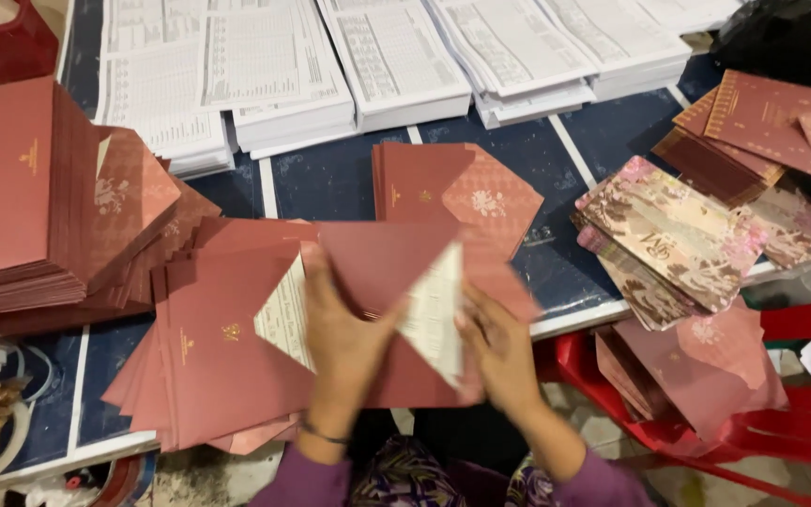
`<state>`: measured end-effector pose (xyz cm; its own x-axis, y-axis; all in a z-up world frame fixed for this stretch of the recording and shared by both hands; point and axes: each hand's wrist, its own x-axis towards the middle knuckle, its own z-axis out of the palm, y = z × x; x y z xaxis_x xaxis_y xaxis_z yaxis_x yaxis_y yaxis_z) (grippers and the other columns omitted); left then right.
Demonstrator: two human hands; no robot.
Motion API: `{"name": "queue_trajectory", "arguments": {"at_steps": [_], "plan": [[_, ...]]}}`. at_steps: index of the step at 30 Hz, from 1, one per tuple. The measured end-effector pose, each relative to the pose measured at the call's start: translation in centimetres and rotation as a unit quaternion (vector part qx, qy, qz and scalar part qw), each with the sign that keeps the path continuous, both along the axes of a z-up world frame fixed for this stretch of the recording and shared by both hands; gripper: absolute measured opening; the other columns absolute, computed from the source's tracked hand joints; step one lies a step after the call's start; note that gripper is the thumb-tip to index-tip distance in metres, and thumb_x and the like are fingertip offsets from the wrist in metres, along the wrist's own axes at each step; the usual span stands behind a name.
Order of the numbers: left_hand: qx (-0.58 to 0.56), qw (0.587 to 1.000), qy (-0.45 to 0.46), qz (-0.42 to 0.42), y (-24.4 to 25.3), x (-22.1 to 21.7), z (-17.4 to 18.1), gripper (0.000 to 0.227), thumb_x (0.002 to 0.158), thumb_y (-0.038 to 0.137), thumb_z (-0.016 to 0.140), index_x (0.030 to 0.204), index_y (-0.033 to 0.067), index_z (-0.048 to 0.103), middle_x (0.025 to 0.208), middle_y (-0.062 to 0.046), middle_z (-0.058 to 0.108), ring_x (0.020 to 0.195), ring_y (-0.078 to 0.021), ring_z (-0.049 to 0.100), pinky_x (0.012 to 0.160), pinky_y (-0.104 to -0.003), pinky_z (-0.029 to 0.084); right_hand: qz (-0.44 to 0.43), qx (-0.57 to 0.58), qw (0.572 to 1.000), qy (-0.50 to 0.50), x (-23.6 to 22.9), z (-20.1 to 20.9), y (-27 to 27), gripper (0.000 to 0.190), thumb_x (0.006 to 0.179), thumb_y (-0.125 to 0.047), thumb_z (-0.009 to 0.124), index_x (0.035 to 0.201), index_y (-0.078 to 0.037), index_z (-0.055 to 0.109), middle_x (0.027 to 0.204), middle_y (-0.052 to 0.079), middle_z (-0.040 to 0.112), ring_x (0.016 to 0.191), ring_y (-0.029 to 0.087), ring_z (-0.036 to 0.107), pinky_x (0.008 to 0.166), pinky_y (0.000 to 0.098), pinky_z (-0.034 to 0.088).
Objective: The person repeatedly inserts white printed papers into red envelopes and places the completed envelopes into a stack on the table. The hands handle the envelopes and papers one at a time throughout the clip.
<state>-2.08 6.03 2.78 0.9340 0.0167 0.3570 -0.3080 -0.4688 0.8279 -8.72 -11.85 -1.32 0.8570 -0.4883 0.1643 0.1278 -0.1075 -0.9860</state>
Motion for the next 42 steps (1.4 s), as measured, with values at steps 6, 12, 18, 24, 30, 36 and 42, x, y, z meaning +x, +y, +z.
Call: {"name": "queue_trajectory", "arguments": {"at_steps": [6,12,18,24,30,36,42], "plan": [[0.199,0.967,0.005,0.162,9.9,3.9,0.2,0.128,0.055,0.038,0.102,0.159,0.0003,0.039,0.144,-0.036,0.048,0.131,-0.0586,0.05,0.103,-0.069,0.044,-0.012,-0.106,0.994,-0.018,8.3,-4.4,-7.5,0.043,0.084,-0.004,0.086,0.124,-0.005,0.073,0.086,0.011,0.078,0.074,0.018,0.076,0.072,0.0289,0.061],[0.309,0.929,0.099,0.178,13.0,5.2,-3.6,0.104,0.062,0.038,0.095,0.154,0.0176,0.053,0.163,-0.024,0.017,0.146,-0.0586,0.029,0.115,-0.076,0.025,-0.007,-0.26,0.949,0.179,14.1,-11.5,-11.5,0.056,0.061,-0.027,0.102,0.105,-0.007,0.075,0.088,0.007,0.071,0.084,0.029,0.074,0.073,0.0423,0.061],[0.266,0.948,0.089,0.153,8.8,3.4,-0.9,0.094,0.078,0.051,0.085,0.154,0.0078,0.051,0.159,-0.035,0.023,0.143,-0.0652,0.028,0.108,-0.082,0.027,0.12,-0.089,0.983,0.109,9.4,-7.5,-8.8,0.019,0.077,0.005,0.075,0.094,0.005,0.068,0.073,0.011,0.061,0.063,0.02,0.062,0.055,0.0295,0.049],[0.02,0.995,0.086,-0.04,1.1,1.3,2.0,0.14,0.062,0.042,0.1,0.161,-0.0089,0.015,0.155,-0.045,0.026,0.144,-0.0644,0.028,0.114,-0.074,0.028,0.239,-0.251,0.938,0.036,-0.6,-0.1,-2.2,0.02,0.076,-0.006,0.086,0.091,-0.005,0.073,0.081,0.012,0.066,0.076,0.034,0.067,0.071,0.0411,0.053],[0.088,0.992,0.095,-0.016,-1.3,1.5,0.5,0.127,0.072,0.037,0.092,0.161,-0.0067,0.013,0.168,-0.027,0.02,0.157,-0.0428,0.013,0.125,-0.054,0.019,0.289,-0.283,0.91,0.089,-2.7,0.2,-5.9,0.016,0.088,-0.019,0.083,0.087,-0.012,0.068,0.087,0.002,0.061,0.086,0.018,0.058,0.075,0.032,0.049],[0.041,0.981,0.181,0.064,1.0,1.6,2.3,0.132,0.071,0.042,0.092,0.165,0.0052,0.006,0.165,-0.028,0.02,0.154,-0.047,0.021,0.114,-0.066,0.033,-0.118,-0.338,0.894,0.27,0.3,2.8,-23.2,0.069,0.081,-0.052,0.08,0.134,-0.01,0.065,0.134,0.011,0.067,0.119,0.029,0.065,0.096,0.049,0.052],[0.028,0.985,0.15,0.074,1.8,2.1,1.0,0.129,0.072,0.041,0.09,0.164,0.0043,0.008,0.163,-0.026,0.022,0.154,-0.0438,0.023,0.117,-0.062,0.03,-0.038,-0.522,0.739,0.424,0.3,2.8,-29.5,0.062,0.09,-0.052,0.08,0.063,-0.009,0.045,0.054,0.008,0.055,0.054,0.021,0.051,0.054,0.0356,0.038]]}}
